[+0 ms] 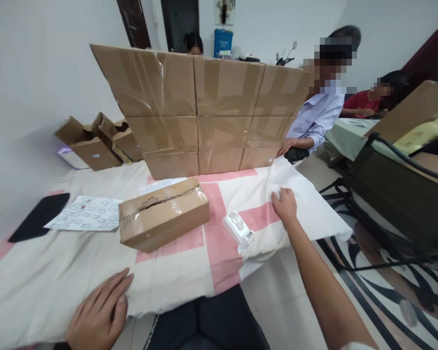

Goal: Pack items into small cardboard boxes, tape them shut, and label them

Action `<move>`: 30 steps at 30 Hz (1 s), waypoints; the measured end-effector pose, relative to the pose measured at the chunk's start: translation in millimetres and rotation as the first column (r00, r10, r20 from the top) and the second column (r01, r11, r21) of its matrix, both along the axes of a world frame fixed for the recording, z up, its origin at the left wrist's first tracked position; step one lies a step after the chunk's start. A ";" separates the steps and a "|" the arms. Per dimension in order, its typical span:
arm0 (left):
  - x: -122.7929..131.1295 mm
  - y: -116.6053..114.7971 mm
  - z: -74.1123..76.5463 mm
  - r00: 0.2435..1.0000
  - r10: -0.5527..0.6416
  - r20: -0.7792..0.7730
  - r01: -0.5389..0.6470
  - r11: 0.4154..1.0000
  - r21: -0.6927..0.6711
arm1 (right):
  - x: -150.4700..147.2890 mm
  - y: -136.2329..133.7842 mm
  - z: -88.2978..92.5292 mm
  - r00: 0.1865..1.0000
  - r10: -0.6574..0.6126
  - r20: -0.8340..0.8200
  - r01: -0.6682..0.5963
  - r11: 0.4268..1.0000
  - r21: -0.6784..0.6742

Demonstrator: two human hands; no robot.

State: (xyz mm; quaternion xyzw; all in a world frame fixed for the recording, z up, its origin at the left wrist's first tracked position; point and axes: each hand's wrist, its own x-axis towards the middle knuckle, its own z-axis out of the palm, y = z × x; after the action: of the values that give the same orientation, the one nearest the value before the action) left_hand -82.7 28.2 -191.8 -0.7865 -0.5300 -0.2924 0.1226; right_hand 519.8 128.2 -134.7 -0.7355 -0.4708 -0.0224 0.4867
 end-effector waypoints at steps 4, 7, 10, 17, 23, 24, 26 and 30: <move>2.2 -0.2 -4.2 1.000 -0.013 0.026 0.011 0.997 0.076 | -8.1 -10.4 -9.0 0.992 -0.003 0.126 0.012 0.997 -0.070; -1.7 3.4 -6.5 0.997 -0.068 0.027 0.062 0.980 0.187 | -4.3 -13.5 -8.7 0.981 -0.050 0.187 0.062 0.997 -0.057; -4.2 8.6 -8.8 0.995 -0.090 0.037 0.077 0.963 0.258 | -2.1 -13.0 -7.9 0.970 -0.057 0.236 0.072 0.996 -0.056; 3.0 8.3 -4.1 0.998 -0.061 0.031 0.050 0.958 0.283 | -12.5 -15.4 -1.1 0.934 0.068 0.351 -0.018 0.989 -0.145; -10.3 14.1 20.4 0.962 -0.085 0.260 0.093 0.996 -0.019 | -37.2 -15.1 1.5 0.925 0.181 0.335 -0.095 0.962 -0.257; -14.7 25.3 28.4 0.937 -0.072 0.341 0.103 0.992 -0.073 | -42.4 -11.2 0.6 0.926 0.194 0.324 -0.101 0.954 -0.283; -21.0 63.6 49.4 0.877 -0.002 0.481 0.093 0.982 -0.166 | -52.7 -0.5 -1.6 0.929 0.205 0.308 -0.091 0.933 -0.347; -9.5 187.6 95.9 0.872 0.103 0.479 0.181 0.841 -0.510 | -65.9 20.3 -4.5 0.933 0.162 0.321 0.008 0.884 -0.468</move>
State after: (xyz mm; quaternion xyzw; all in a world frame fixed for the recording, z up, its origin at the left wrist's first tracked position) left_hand -92.2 215.8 -95.9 -0.7000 -0.5870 -0.3227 -0.2477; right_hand 453.9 148.6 -139.2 -0.7944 -0.5709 -0.0209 0.2064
